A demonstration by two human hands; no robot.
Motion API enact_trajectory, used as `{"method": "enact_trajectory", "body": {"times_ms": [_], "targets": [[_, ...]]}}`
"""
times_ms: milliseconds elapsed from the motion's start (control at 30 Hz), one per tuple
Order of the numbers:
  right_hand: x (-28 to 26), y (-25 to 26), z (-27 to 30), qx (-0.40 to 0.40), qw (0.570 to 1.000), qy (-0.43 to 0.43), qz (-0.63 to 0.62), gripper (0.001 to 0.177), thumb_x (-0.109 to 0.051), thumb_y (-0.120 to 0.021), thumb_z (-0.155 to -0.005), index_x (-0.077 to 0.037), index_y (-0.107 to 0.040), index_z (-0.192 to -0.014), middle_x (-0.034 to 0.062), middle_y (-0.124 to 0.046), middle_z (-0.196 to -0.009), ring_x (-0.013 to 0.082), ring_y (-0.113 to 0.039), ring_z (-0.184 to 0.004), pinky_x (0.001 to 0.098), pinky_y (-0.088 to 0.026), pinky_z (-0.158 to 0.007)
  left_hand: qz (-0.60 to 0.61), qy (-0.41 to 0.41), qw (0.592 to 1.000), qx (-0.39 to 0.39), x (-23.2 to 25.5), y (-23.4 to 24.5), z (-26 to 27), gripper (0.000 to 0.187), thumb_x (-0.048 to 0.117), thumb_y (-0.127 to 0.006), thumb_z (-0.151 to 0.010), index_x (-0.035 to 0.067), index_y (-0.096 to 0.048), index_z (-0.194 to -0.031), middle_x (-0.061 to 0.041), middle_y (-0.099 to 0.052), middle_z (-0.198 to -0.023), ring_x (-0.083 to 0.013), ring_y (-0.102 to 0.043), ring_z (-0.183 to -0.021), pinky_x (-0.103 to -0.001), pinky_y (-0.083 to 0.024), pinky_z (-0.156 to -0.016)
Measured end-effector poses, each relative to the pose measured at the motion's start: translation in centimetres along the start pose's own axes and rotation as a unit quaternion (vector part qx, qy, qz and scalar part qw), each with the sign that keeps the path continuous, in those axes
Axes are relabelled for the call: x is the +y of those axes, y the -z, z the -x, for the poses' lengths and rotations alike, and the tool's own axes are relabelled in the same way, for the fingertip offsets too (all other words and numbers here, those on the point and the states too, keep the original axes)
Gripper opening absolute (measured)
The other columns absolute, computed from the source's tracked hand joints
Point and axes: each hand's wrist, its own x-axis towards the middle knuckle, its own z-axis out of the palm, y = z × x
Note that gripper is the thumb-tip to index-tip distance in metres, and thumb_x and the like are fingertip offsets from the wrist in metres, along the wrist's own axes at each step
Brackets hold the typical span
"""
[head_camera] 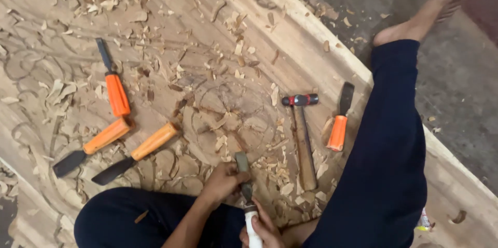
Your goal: The person handles and prepares a chisel, then carves decorative patterns into a wooden panel using chisels and a hammer.
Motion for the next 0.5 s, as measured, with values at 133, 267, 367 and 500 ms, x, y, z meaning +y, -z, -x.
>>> {"method": "enact_trajectory", "body": {"times_ms": [133,267,367,500], "targets": [[-1.2,0.7,0.0,0.021,1.0,0.006,0.011,0.072,-0.027,-0.057,-0.098,-0.02,-0.027,-0.163,0.009,-0.064,-0.081,0.022,-0.064,-0.062,0.0331,-0.047,-0.053,-0.021,0.034,0.999,-0.017,-0.4,0.2,-1.0,0.02,0.019,-0.073,-0.088,0.001,-0.073,-0.081,-0.006,-0.068,-0.063,-0.0133,-0.06,-0.051,-0.028,-0.047,-0.049],[-2.3,1.3,0.2,-0.062,0.995,-0.006,0.081,0.068,-0.033,-0.052,-0.105,-0.026,-0.023,-0.167,0.0162,-0.066,-0.077,0.0179,-0.059,-0.059,0.028,-0.045,-0.055,0.017,0.009,1.0,-0.008,-1.4,-0.5,-1.6,0.019,0.016,-0.074,-0.088,0.0,-0.073,-0.08,-0.006,-0.069,-0.063,-0.0133,-0.06,-0.051,-0.028,-0.047,-0.049],[-5.7,-2.9,1.2,0.024,0.999,-0.036,0.016,0.066,-0.029,-0.054,-0.1,-0.026,-0.03,-0.162,0.0129,-0.06,-0.066,0.0181,-0.054,-0.045,0.0299,-0.042,-0.042,0.054,-0.008,0.998,0.01,-1.4,-0.7,-1.9,0.016,0.013,-0.072,-0.089,-0.001,-0.073,-0.082,-0.006,-0.07,-0.065,-0.0129,-0.061,-0.051,-0.028,-0.048,-0.049],[-7.8,-4.7,0.8,0.029,0.999,-0.041,0.015,0.066,-0.025,-0.054,-0.099,-0.024,-0.033,-0.162,0.0124,-0.059,-0.065,0.0169,-0.052,-0.042,0.0287,-0.039,-0.038,0.064,-0.038,0.996,0.048,-1.6,-0.3,-2.9,0.013,0.011,-0.074,-0.088,-0.002,-0.074,-0.086,-0.008,-0.073,-0.069,-0.0129,-0.064,-0.053,-0.028,-0.05,-0.051]]}}
